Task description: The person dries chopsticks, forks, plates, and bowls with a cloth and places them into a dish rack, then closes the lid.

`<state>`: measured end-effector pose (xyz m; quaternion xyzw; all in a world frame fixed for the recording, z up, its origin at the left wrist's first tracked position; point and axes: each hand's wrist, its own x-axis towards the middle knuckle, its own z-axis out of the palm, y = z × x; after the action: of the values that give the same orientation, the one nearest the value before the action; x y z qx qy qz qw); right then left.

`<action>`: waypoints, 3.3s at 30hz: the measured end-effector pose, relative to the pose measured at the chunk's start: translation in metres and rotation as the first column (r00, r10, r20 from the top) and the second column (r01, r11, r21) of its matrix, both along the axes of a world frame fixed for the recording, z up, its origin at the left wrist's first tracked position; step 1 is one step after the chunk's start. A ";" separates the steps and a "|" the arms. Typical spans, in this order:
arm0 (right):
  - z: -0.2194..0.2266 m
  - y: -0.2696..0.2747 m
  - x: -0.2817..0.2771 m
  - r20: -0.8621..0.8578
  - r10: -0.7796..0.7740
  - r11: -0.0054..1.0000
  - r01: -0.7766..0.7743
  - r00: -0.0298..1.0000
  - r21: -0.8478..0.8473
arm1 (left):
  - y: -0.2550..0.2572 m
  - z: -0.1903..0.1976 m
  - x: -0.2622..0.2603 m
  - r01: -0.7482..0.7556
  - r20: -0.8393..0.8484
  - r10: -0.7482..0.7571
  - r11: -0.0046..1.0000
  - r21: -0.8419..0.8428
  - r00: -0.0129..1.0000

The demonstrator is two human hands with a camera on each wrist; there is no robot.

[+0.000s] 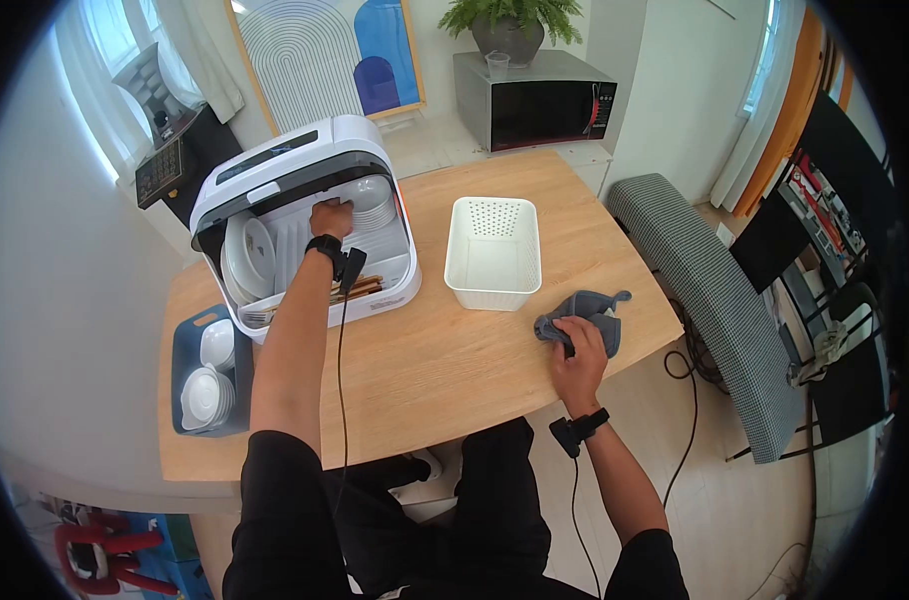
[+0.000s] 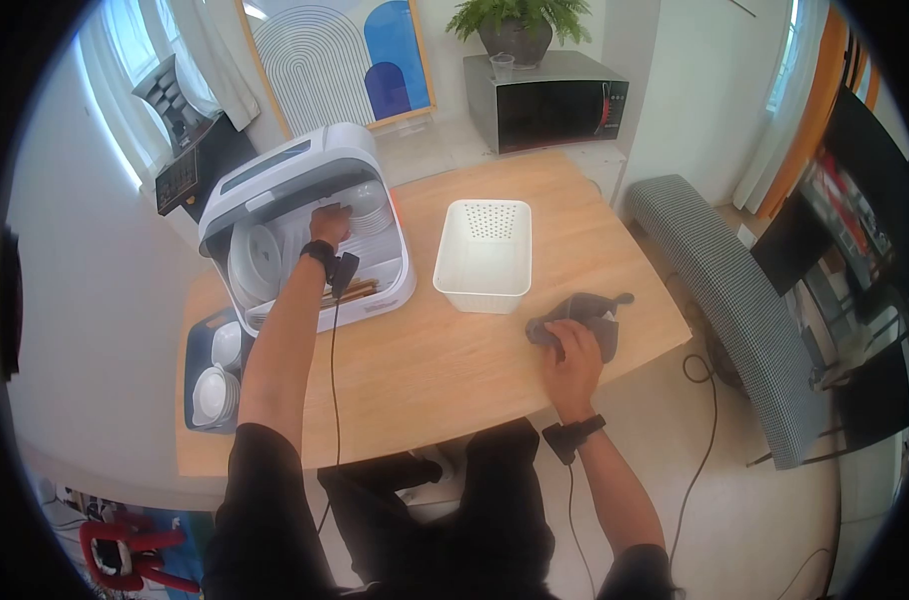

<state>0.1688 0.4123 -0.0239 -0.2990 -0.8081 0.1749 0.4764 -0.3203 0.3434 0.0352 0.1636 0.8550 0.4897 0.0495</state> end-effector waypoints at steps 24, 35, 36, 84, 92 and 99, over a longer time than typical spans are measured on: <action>0.001 -0.002 -0.001 -0.018 0.009 1.000 -0.009 1.000 0.017 | -0.173 0.057 0.171 0.121 -0.033 -0.120 0.853 0.508 0.992; -0.003 -0.001 -0.003 -0.018 0.011 1.000 -0.011 1.000 0.004 | -0.347 0.061 0.175 -0.125 -0.503 0.172 0.984 0.124 0.847; -0.003 -0.001 -0.003 -0.017 0.017 1.000 -0.017 1.000 0.004 | -0.357 0.059 0.173 -0.131 -0.502 0.176 0.984 0.124 0.847; -0.010 0.002 -0.003 0.058 0.006 1.000 -0.006 0.998 0.001 | -0.351 0.010 0.098 -0.107 -0.553 -0.294 0.807 -0.580 0.780; -0.010 0.004 -0.003 0.036 0.017 1.000 -0.018 0.999 0.023 | -0.349 -0.001 0.089 -0.156 -0.565 -0.281 0.782 -0.603 0.776; -0.011 0.004 -0.003 0.020 0.026 0.999 -0.027 0.999 0.038 | -0.349 -0.009 0.089 -0.258 -0.685 -0.272 0.783 -0.566 0.676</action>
<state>0.1656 0.4167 -0.0353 -0.2808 -0.8198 0.1630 0.4718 -0.2313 -0.0052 0.0260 0.3241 0.9107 0.0709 -0.2459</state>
